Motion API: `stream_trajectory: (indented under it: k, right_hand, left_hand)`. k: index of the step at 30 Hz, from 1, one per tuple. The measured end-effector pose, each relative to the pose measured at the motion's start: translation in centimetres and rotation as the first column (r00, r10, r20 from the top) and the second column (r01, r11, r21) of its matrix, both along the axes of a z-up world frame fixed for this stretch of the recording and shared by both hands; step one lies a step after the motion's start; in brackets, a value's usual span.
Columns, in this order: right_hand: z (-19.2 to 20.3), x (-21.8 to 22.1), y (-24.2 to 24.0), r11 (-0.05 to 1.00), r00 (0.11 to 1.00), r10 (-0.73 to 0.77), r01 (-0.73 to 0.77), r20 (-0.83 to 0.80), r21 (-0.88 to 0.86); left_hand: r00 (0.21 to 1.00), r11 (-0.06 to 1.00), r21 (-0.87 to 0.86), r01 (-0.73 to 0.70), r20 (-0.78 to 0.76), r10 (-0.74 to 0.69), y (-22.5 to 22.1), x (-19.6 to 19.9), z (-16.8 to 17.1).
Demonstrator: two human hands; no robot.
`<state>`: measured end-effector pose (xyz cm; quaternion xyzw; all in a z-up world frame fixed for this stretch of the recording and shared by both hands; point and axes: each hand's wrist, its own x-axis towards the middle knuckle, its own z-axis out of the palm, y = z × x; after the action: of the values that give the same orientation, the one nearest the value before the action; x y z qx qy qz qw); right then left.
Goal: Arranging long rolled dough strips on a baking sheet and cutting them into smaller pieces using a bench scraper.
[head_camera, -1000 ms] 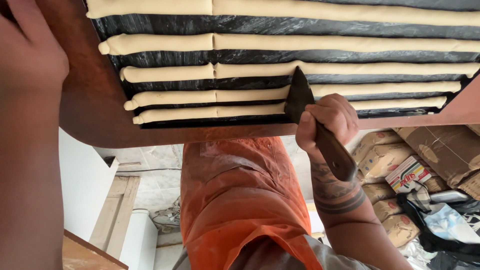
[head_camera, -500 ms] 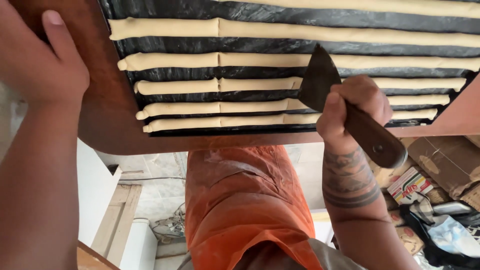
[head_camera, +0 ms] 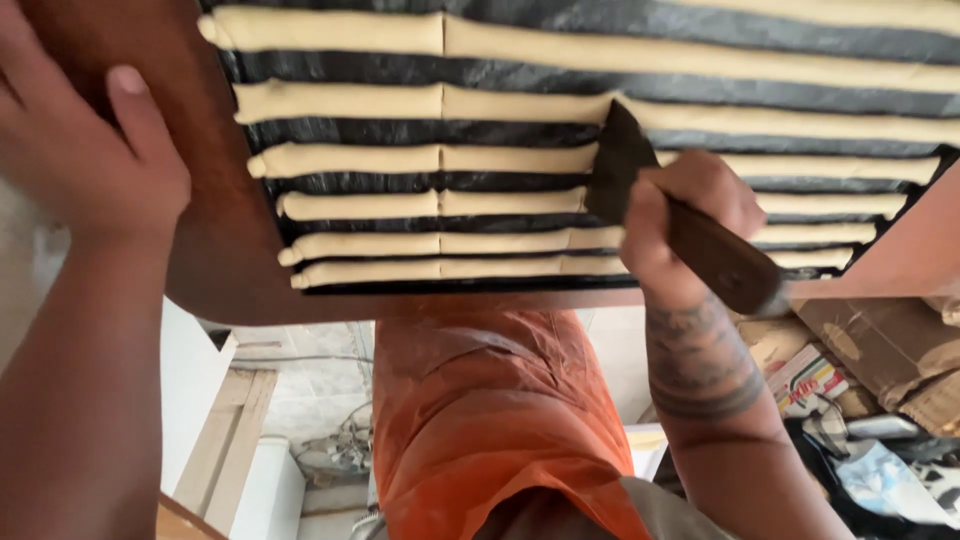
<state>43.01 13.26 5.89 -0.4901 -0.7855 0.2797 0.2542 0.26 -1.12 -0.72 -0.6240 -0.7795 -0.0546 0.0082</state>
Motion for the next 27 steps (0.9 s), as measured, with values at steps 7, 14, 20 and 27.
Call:
stream_trajectory:
  k: [7, 14, 20, 27]
  right_hand:
    - [-0.5, -0.6, 4.0, 0.976, 0.977, -0.074, 0.112, -0.201, 0.186]
    - [-0.9, -2.8, 7.0, 0.984, 0.974, -0.004, 0.045, -0.226, 0.174]
    - [-2.1, -2.9, 7.3, 0.988, 0.991, 0.056, -0.038, -0.119, 0.151]
    - [-1.4, -1.3, 8.9, 0.994, 0.962, -0.049, 0.073, -0.269, 0.082]
  left_hand:
    - [0.997, 0.997, -0.025, -0.077, 0.02, 0.077, 0.3, 0.7, 1.2]
    - [0.994, 0.994, -0.027, -0.107, 0.032, 0.108, 0.7, 0.9, 1.2]
    - [0.991, 0.997, -0.01, -0.083, 0.105, 0.083, 1.1, 0.9, 1.6]
    - [0.985, 0.992, -0.035, -0.117, 0.12, 0.12, 0.8, 0.7, 1.1]
